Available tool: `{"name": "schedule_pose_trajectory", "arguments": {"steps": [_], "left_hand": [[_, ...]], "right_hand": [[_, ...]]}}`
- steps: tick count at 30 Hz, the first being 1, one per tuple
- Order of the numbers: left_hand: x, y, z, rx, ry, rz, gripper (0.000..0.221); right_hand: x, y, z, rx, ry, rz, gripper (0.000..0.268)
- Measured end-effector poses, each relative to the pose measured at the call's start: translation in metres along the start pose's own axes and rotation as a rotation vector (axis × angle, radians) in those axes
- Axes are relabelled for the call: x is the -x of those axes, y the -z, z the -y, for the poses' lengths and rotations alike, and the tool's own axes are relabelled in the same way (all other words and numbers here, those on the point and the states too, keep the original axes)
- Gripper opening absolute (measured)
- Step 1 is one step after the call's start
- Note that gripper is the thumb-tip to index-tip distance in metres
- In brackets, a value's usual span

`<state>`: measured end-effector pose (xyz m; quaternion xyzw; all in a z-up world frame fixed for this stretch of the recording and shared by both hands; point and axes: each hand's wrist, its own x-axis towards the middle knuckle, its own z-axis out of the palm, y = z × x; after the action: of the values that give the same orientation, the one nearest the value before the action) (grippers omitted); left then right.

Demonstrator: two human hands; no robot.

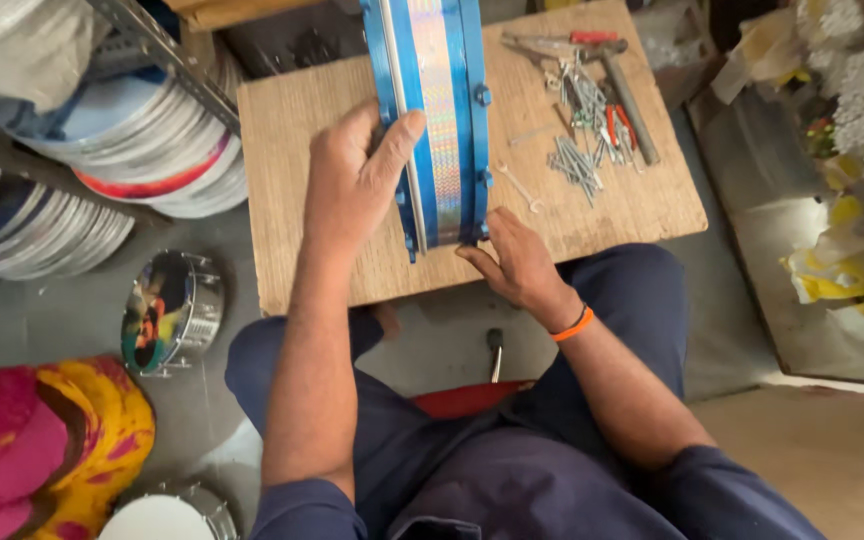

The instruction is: The person inserts metal tension rods through the rim of a blue drum and threads nuts onto them by hand while sitting on the floor.

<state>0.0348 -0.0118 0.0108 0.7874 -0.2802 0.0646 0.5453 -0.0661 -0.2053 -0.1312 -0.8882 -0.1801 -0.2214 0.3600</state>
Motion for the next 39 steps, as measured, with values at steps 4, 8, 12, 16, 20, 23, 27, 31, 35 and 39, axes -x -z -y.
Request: {"name": "schedule_pose_trajectory", "arguments": {"steps": [4,8,12,16,20,23,27,31,35,39], "left_hand": [[0.0,0.002,0.0,0.003,-0.009,0.01,0.04],[0.004,-0.004,-0.006,0.033,0.023,-0.044,0.038],[0.003,-0.004,-0.005,-0.026,-0.102,-0.064,0.04],[0.014,0.001,0.005,-0.097,-0.046,-0.029,0.042],[0.048,0.002,0.008,-0.123,0.03,-0.002,0.038],[0.08,-0.011,0.02,-0.352,-0.015,0.019,0.043],[0.11,-0.031,0.045,-0.536,-0.095,0.016,0.032],[0.117,-0.036,0.062,-0.523,-0.121,0.002,0.029],[0.118,-0.037,0.067,-0.49,-0.096,0.001,0.026],[0.12,-0.041,0.067,-0.487,-0.073,-0.02,0.025]], "right_hand": [[-0.003,-0.001,-0.002,-0.028,0.118,-0.018,0.041],[-0.002,0.0,0.001,-0.057,0.044,0.012,0.039],[-0.003,0.0,-0.002,-0.021,0.064,-0.007,0.031],[0.002,-0.004,-0.009,-0.031,0.109,-0.019,0.03],[0.004,-0.005,-0.006,-0.029,0.032,0.026,0.029],[0.003,-0.007,-0.006,-0.026,-0.043,0.06,0.03],[0.006,-0.015,-0.008,0.004,-0.035,0.038,0.031],[0.006,-0.017,-0.008,0.002,-0.025,0.036,0.029],[0.006,-0.018,-0.006,-0.01,-0.08,0.055,0.029],[0.005,-0.021,-0.005,-0.036,-0.064,0.037,0.035]]}}
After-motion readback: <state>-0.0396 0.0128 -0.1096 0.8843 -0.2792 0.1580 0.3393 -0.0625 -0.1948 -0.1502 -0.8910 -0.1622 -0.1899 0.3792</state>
